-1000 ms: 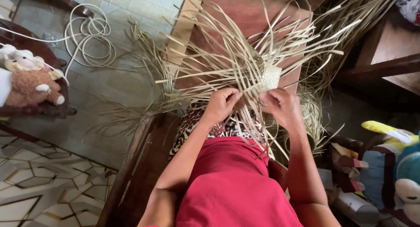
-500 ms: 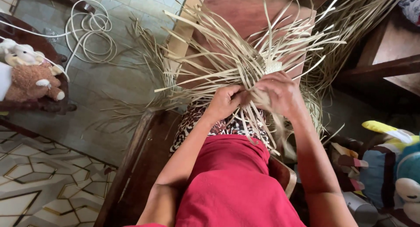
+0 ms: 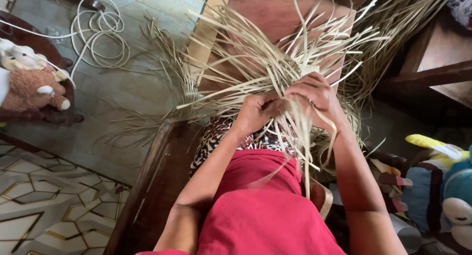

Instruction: Weaving dried palm leaves together to create a structured mat or basket.

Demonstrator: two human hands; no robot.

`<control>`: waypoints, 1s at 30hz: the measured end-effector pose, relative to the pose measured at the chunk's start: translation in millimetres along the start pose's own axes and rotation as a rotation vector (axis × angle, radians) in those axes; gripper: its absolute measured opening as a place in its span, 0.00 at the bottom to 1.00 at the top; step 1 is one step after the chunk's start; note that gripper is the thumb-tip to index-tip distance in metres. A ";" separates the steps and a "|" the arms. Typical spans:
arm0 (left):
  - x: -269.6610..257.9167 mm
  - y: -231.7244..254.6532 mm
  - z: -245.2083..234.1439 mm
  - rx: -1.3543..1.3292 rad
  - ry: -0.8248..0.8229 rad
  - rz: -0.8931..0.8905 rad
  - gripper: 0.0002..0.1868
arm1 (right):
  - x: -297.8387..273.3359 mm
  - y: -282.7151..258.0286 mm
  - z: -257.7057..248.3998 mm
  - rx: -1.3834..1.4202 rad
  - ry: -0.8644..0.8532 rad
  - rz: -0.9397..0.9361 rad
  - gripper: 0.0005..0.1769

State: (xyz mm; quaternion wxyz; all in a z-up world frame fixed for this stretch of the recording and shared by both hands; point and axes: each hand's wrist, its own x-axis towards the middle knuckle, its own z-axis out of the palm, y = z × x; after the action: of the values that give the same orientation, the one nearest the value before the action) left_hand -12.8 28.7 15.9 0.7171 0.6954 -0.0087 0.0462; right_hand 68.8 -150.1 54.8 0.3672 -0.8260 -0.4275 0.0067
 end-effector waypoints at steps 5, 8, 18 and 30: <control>-0.7 -6.7 2.1 0.076 -0.010 0.081 0.04 | 19.6 -24.8 -10.2 0.068 -0.126 0.005 0.13; -1.7 -12.0 2.4 0.044 -0.021 0.098 0.05 | 26.6 -34.1 -11.9 0.084 -0.145 -0.006 0.15; 3.4 -41.5 -1.0 -0.108 -0.039 0.222 0.08 | 22.2 -27.9 -10.1 0.115 -0.066 -0.076 0.10; -3.6 -18.7 12.2 0.078 0.007 0.035 0.09 | 11.2 -25.4 7.9 -0.031 0.053 -0.127 0.10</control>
State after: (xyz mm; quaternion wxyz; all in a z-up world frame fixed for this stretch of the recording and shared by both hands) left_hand -14.3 15.8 -2.6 0.6885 0.7224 -0.0164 0.0613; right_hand 55.6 -128.1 68.0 0.3654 -0.8028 -0.4690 -0.0450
